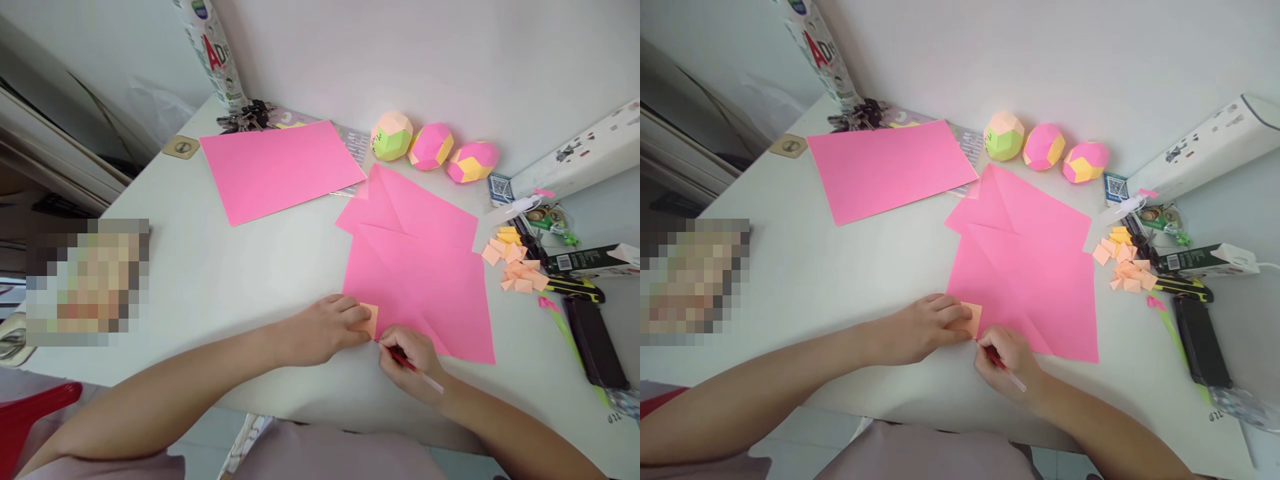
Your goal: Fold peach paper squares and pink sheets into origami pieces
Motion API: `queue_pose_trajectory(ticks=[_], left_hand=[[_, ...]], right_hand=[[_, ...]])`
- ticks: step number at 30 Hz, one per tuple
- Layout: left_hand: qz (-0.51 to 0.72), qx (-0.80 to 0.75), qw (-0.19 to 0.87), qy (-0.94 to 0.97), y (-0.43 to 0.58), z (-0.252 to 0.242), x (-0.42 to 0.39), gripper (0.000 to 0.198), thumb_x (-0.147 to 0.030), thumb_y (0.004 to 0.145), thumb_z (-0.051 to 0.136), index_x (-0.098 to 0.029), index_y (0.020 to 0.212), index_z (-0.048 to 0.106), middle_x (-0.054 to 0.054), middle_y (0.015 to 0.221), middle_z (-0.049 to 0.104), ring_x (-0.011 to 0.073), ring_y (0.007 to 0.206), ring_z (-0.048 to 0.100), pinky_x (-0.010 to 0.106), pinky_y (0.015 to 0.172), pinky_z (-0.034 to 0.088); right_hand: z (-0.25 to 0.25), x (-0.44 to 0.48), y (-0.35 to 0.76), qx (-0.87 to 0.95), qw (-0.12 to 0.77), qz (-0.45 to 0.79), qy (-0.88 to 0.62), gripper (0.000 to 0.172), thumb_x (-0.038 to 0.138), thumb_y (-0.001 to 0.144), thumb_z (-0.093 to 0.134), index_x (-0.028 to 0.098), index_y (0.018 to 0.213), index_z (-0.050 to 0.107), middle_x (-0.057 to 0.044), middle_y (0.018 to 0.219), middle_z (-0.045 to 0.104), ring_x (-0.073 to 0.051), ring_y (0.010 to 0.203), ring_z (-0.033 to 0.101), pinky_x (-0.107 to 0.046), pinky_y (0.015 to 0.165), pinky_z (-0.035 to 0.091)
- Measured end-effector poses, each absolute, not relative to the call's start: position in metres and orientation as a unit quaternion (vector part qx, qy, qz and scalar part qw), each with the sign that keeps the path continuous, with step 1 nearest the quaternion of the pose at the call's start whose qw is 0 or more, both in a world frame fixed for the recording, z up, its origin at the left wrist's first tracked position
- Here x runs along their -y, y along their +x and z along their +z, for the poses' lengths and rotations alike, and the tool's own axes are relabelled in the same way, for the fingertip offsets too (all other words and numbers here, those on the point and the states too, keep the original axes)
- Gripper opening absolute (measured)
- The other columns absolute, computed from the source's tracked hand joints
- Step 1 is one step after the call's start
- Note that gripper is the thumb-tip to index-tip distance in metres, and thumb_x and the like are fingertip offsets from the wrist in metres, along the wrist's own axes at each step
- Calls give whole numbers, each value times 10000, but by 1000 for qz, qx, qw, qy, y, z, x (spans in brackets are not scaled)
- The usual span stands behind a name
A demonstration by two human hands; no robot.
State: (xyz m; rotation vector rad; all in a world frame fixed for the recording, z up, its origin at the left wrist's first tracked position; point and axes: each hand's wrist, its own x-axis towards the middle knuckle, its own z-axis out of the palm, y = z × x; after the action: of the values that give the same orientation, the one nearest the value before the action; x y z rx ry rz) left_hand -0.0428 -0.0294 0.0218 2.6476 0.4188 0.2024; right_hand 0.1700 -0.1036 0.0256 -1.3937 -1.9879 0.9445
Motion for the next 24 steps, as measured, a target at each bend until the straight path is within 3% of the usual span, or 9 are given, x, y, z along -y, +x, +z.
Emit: queue_pose_trajectory(ticks=[6, 24], left_hand=[[71, -162, 249, 952, -42, 22, 27, 347, -34, 825, 443, -233, 1055, 610, 49, 1238, 523, 201, 1006, 454, 332, 904, 385], [100, -164, 280, 941, -40, 21, 23, 289, -60, 823, 479, -221, 991, 651, 63, 1145, 577, 202, 994, 493, 336, 893, 401]], right_hand=[[27, 102, 169, 734, 257, 352, -522, 163, 87, 770, 442, 215, 670, 431, 43, 595, 463, -79, 497, 354, -201, 469, 299], [24, 102, 170, 700, 255, 392, -539, 147, 102, 731, 461, 207, 637, 417, 51, 579, 444, -72, 491, 352, -197, 457, 286]])
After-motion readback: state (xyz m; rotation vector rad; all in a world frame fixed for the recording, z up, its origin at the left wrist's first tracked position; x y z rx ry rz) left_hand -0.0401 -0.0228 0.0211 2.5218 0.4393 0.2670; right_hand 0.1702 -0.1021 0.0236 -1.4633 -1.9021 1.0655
